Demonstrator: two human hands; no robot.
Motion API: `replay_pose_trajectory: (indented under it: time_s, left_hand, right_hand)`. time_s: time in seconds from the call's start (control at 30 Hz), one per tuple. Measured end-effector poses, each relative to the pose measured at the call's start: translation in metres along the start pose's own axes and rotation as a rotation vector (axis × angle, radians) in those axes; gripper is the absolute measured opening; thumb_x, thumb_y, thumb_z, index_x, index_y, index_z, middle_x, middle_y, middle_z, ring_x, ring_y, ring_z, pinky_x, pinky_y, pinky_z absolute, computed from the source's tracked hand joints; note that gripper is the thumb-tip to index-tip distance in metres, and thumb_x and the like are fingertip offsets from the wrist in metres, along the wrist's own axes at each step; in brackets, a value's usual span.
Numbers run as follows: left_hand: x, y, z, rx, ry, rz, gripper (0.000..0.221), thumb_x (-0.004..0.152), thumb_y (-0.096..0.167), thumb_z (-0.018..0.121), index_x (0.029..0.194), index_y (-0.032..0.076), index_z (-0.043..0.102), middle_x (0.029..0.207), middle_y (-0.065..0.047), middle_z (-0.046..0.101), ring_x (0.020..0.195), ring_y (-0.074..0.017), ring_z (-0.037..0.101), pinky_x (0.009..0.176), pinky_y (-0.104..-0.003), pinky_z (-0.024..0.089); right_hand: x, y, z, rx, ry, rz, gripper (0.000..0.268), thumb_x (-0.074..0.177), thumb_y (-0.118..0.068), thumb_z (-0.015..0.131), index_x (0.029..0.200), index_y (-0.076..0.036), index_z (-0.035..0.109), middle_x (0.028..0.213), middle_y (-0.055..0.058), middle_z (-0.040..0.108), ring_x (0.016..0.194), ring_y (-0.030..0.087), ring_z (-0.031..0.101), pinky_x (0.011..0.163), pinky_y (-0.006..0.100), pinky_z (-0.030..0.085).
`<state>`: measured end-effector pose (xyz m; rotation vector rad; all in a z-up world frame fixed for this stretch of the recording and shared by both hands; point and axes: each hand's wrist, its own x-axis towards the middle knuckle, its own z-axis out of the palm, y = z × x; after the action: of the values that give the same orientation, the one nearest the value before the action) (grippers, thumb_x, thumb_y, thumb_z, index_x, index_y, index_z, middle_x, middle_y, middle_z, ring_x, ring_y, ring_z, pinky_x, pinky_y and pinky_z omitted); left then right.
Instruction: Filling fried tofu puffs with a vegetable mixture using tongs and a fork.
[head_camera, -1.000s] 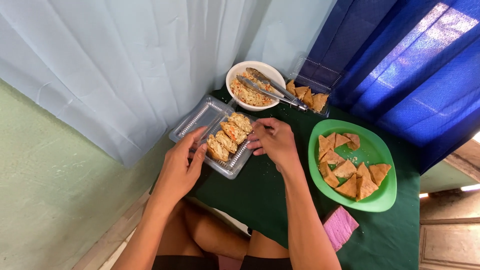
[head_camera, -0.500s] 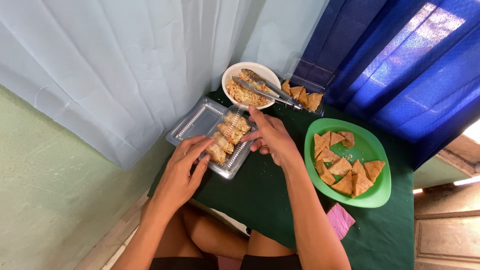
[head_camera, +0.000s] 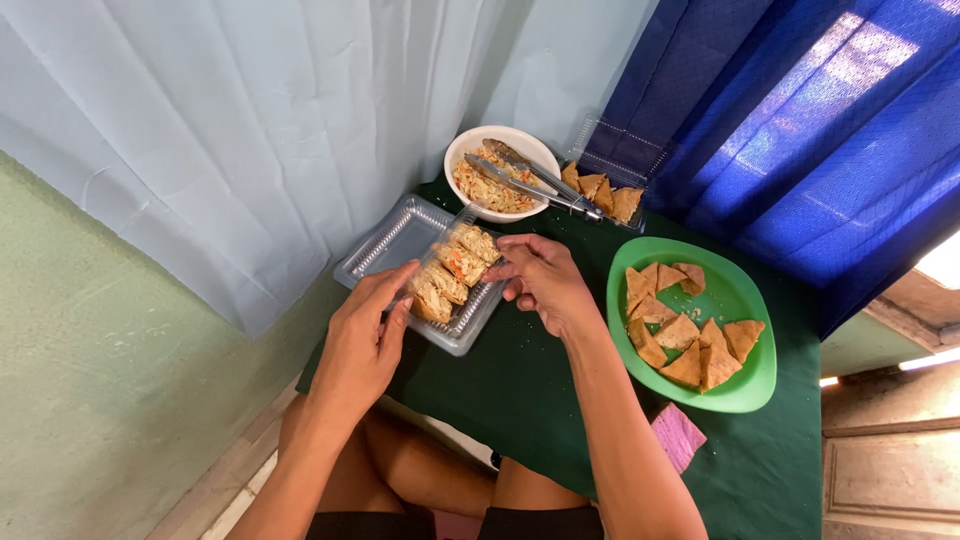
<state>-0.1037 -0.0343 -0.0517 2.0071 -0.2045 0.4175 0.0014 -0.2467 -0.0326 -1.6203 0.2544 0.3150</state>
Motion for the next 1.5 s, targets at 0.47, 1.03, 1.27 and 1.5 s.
replay_pose_trajectory:
  time_s: [0.47,1.03,1.27,1.5]
  left_hand:
    - [0.018,0.045,-0.017,-0.034,0.014,-0.011,0.039,0.103,0.012,0.050,0.140,0.011,0.063,0.116,-0.021,0.066,0.099,-0.0382,0.070,0.067,-0.046,0.065]
    - [0.146,0.055,0.063,-0.201,-0.207,0.224,0.034,0.104,0.012,0.052,0.135,0.017,0.065,0.117,-0.013,0.071,0.103,-0.0266,0.073,0.078,-0.041,0.066]
    - [0.224,0.055,0.115,-0.228,-0.258,0.281,0.037,0.102,0.006,0.049,0.132,0.020,0.067,0.101,-0.013,0.073,0.075,-0.0215,0.072,0.066,-0.040,0.061]
    - [0.301,0.044,0.162,-0.245,-0.336,0.260,0.025,0.103,0.007,0.051,0.116,0.007,0.072,0.098,-0.018,0.074,0.072,-0.0248,0.072,0.068,-0.040,0.058]
  right_hand:
    - [-0.038,-0.027,-0.016,0.101,0.004,-0.033,0.034,0.096,-0.021,0.061,0.127,-0.005,0.060,0.100,0.028,0.074,0.057,0.017,0.064,0.041,0.020,0.041]
    - [-0.014,-0.042,-0.113,0.597,0.164,-0.091,0.022,0.090,-0.017,0.060,0.106,-0.006,0.051,0.094,0.021,0.063,0.092,0.045,0.076,0.083,0.059,0.062]
    - [0.043,-0.046,-0.167,0.651,0.167,-0.095,0.023,0.087,-0.013,0.059,0.105,0.000,0.054,0.097,0.028,0.066,0.093,0.052,0.073,0.082,0.058,0.063]
    - [0.108,-0.058,-0.203,0.720,0.183,-0.087,0.025,0.083,-0.011,0.055,0.108,-0.006,0.055,0.109,0.034,0.065,0.099,0.055,0.070,0.082,0.056,0.063]
